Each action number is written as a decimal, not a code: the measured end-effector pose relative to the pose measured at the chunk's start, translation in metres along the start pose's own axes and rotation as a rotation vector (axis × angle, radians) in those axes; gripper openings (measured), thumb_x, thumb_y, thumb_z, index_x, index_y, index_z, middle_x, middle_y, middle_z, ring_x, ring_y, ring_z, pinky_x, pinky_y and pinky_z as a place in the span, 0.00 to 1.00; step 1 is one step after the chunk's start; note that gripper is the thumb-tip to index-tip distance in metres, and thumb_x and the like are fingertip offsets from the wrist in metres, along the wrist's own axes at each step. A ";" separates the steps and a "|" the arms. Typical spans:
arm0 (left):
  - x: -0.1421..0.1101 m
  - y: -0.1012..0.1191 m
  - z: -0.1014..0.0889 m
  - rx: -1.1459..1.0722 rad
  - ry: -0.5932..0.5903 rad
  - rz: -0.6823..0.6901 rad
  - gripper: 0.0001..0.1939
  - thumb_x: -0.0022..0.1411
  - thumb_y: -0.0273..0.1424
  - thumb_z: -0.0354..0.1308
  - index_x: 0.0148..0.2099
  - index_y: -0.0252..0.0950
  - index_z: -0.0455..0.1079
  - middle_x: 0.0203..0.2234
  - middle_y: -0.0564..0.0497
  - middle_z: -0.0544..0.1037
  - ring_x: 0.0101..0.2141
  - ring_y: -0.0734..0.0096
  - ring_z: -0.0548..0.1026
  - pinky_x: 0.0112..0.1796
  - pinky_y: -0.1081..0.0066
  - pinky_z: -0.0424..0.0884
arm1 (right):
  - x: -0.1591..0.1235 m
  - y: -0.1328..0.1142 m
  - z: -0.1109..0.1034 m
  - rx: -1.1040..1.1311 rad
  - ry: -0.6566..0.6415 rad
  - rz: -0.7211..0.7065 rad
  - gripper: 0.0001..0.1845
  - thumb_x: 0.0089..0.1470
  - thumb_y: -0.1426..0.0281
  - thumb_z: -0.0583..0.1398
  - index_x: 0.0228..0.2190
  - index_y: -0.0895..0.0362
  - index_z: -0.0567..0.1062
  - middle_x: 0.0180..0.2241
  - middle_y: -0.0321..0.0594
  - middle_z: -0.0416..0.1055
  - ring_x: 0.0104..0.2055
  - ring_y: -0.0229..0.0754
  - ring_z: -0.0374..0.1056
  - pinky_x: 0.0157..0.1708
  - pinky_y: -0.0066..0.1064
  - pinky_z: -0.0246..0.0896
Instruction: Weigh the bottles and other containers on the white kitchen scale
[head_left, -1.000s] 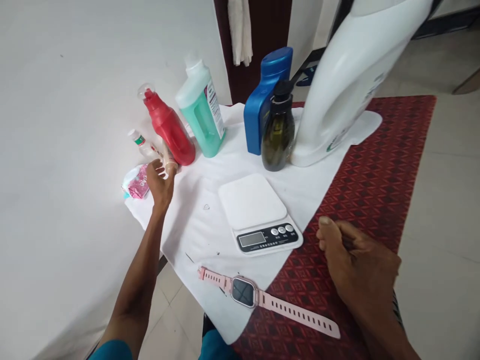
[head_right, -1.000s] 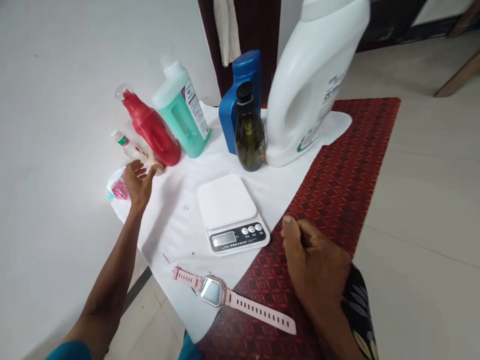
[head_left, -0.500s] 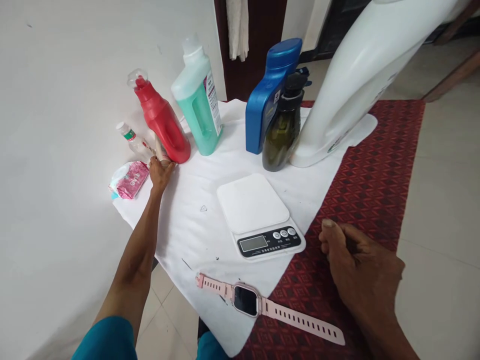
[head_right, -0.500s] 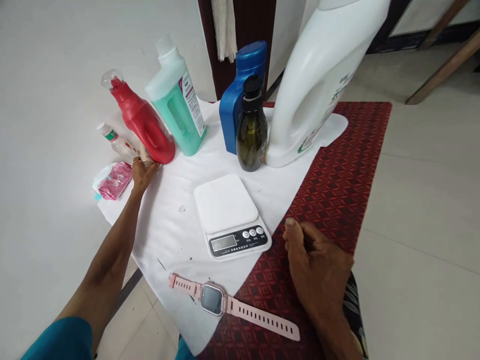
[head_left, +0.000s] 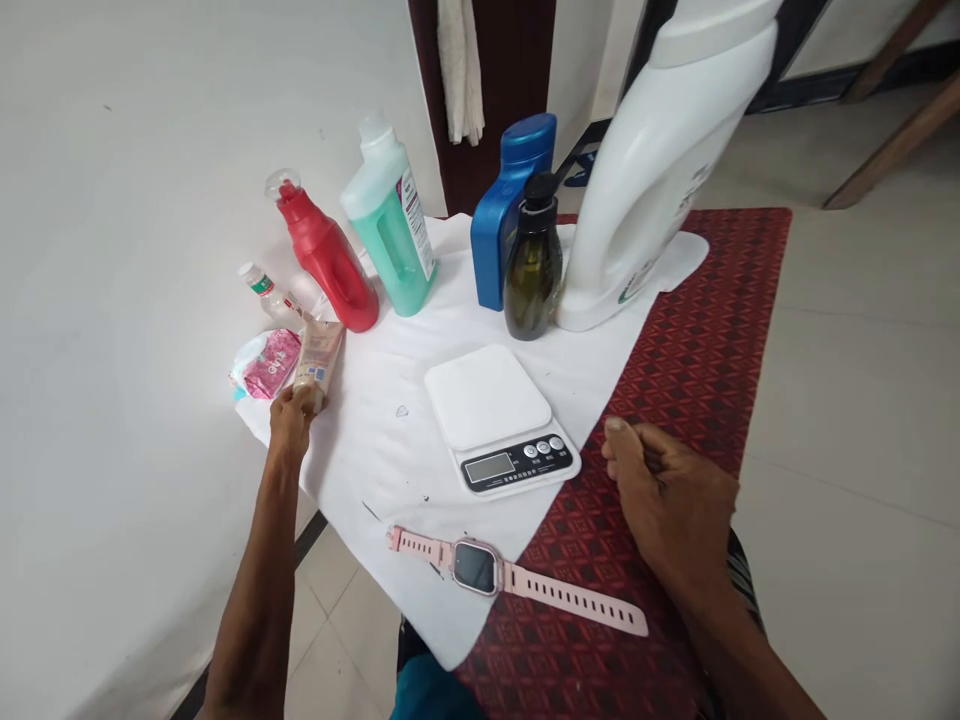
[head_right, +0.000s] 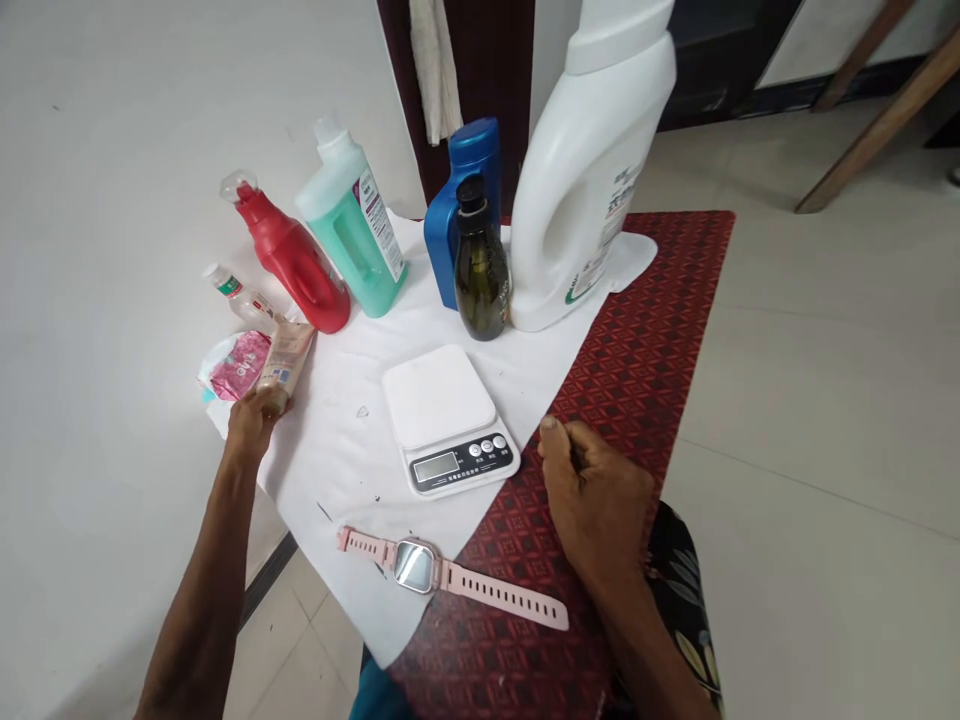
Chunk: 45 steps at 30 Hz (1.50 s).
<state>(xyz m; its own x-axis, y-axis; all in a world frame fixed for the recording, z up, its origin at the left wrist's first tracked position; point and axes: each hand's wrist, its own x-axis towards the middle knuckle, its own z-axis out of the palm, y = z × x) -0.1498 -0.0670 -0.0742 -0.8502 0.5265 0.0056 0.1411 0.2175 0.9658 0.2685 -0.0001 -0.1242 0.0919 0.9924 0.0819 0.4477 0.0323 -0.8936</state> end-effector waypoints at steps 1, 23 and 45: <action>-0.011 -0.001 -0.009 -0.002 0.003 -0.015 0.21 0.44 0.41 0.68 0.39 0.35 0.74 0.37 0.44 0.80 0.37 0.63 0.79 0.39 0.62 0.80 | 0.000 0.000 0.000 0.004 -0.009 -0.003 0.30 0.63 0.43 0.56 0.23 0.52 0.75 0.23 0.46 0.77 0.27 0.49 0.72 0.35 0.40 0.59; -0.080 0.023 -0.034 0.333 -0.228 -0.168 0.33 0.39 0.48 0.78 0.43 0.33 0.76 0.37 0.43 0.84 0.31 0.64 0.80 0.30 0.68 0.75 | -0.001 0.003 -0.001 0.027 -0.004 -0.110 0.25 0.66 0.51 0.54 0.22 0.51 0.70 0.19 0.37 0.69 0.24 0.43 0.63 0.32 0.36 0.52; -0.125 0.062 0.098 -0.180 -0.506 0.269 0.29 0.42 0.41 0.82 0.44 0.36 0.77 0.42 0.44 0.85 0.43 0.58 0.83 0.47 0.58 0.82 | 0.000 -0.001 0.001 0.081 0.009 -0.092 0.24 0.66 0.53 0.53 0.21 0.51 0.67 0.20 0.39 0.69 0.25 0.42 0.62 0.34 0.36 0.49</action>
<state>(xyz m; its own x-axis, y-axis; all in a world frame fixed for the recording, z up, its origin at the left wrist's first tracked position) 0.0145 -0.0389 -0.0404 -0.4434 0.8792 0.1746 0.1920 -0.0971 0.9766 0.2671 -0.0001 -0.1236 0.0624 0.9837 0.1689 0.3816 0.1329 -0.9147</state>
